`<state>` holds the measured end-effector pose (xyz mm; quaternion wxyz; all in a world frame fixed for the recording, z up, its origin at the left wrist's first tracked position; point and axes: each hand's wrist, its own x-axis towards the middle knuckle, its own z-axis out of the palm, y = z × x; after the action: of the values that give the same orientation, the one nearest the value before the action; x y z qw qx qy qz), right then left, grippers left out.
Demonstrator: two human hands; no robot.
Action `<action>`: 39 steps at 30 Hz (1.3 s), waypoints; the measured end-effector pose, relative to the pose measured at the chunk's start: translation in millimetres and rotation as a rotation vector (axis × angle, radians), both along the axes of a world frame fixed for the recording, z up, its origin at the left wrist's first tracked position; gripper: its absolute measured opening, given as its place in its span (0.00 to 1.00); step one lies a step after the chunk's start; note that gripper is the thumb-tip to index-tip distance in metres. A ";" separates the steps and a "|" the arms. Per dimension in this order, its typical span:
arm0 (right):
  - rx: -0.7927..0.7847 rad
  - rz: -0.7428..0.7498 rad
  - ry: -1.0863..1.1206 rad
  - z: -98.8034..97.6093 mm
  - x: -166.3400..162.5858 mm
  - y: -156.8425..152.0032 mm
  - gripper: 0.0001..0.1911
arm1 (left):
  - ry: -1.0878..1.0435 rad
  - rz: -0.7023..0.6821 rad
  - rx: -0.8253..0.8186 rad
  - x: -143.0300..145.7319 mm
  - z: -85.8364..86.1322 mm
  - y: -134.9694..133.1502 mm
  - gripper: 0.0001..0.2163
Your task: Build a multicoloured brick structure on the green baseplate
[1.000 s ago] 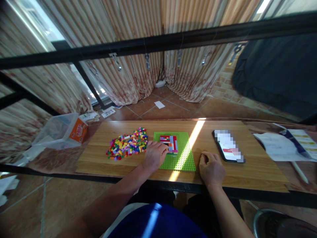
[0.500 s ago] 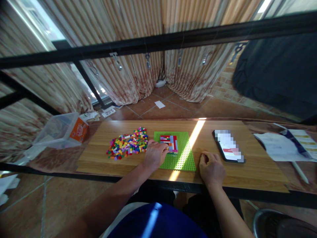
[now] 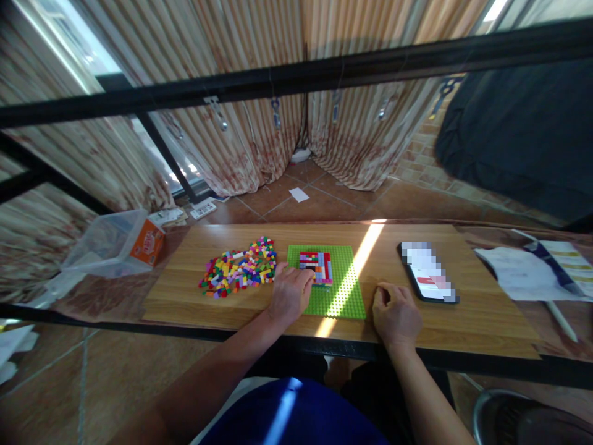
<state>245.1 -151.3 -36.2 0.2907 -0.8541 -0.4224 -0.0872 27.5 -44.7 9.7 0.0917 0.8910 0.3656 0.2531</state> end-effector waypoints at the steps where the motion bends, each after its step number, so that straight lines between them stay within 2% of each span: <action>1: 0.003 0.006 -0.003 -0.3 0.2 0.0 0.15 | -0.002 -0.007 0.006 -0.4 -0.8 -0.3 0.09; 14: -0.011 0.006 -0.002 -2.4 2.4 -0.7 0.15 | 0.002 -0.050 0.063 -1.2 -7.1 -3.0 0.08; 24: -0.037 -0.001 -0.006 -4.3 4.1 -2.2 0.15 | 0.087 -0.052 0.088 4.4 -7.3 -5.0 0.09; 30: -0.054 0.003 -0.028 -6.7 6.7 -3.3 0.16 | 0.088 -0.023 0.036 3.7 -3.8 -11.9 0.09; 36: -0.071 0.005 -0.038 -6.4 7.5 -4.0 0.17 | -0.010 -0.028 0.031 -16.2 -0.9 -25.7 0.12; 39: -0.071 -0.003 -0.037 -5.8 7.0 -3.9 0.17 | -0.051 0.076 0.014 -40.8 -2.3 -21.2 0.12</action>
<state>252.2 -155.2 -42.0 0.2524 -0.8627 -0.4292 -0.0883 -13.3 -65.9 7.4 0.0850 0.8704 0.3949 0.2815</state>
